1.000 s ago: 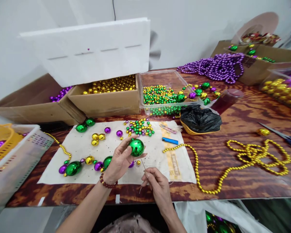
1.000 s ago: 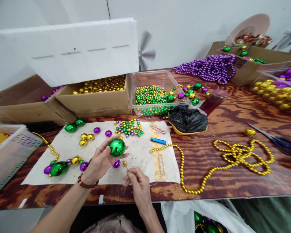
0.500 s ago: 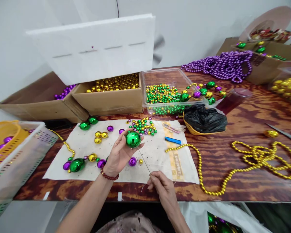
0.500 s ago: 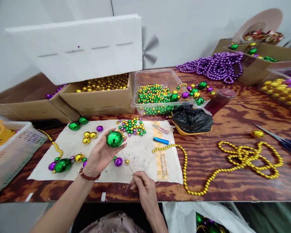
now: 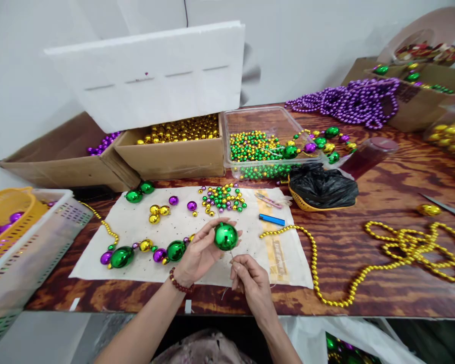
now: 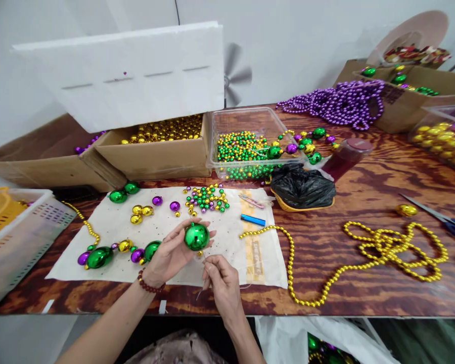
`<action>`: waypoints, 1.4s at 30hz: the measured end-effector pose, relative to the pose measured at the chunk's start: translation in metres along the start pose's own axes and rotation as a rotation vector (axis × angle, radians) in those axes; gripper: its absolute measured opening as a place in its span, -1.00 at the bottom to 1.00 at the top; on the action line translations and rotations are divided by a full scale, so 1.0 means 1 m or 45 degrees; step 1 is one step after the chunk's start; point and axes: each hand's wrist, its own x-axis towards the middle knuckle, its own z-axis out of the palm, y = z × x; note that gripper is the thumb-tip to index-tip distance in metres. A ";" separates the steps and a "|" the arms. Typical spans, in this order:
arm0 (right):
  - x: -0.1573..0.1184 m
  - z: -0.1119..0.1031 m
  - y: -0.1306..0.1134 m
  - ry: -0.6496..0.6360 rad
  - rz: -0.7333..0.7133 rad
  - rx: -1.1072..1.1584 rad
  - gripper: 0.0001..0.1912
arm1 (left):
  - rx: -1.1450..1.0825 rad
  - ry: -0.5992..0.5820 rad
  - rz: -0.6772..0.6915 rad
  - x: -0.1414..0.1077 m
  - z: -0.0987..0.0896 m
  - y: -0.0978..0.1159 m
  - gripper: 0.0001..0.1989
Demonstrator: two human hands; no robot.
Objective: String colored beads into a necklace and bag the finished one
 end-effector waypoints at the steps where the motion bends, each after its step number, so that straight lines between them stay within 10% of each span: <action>1: 0.001 0.002 -0.002 0.035 -0.017 -0.002 -0.66 | 0.035 0.007 -0.022 -0.002 0.001 -0.005 -0.67; 6: 0.007 -0.010 -0.003 0.196 -0.028 -0.011 -0.65 | 0.483 0.061 -0.059 -0.002 0.003 -0.003 -0.59; 12: 0.005 -0.047 0.009 0.279 0.030 -0.041 -0.63 | 1.811 0.229 0.327 0.052 -0.037 0.045 -0.77; 16: 0.001 -0.043 0.014 0.241 0.047 -0.053 -0.61 | 2.619 -0.015 0.225 0.080 -0.060 0.047 -0.77; 20: -0.001 -0.035 0.014 0.216 0.036 -0.074 -0.60 | 2.798 -0.104 0.208 0.086 -0.063 0.036 -0.83; 35: -0.003 -0.039 0.025 0.168 -0.006 -0.127 -0.66 | 1.954 0.022 0.243 0.100 -0.044 0.024 -0.91; 42: -0.012 -0.037 0.018 0.113 -0.067 -0.193 -0.70 | 0.234 0.087 -0.190 0.060 -0.014 0.033 -0.78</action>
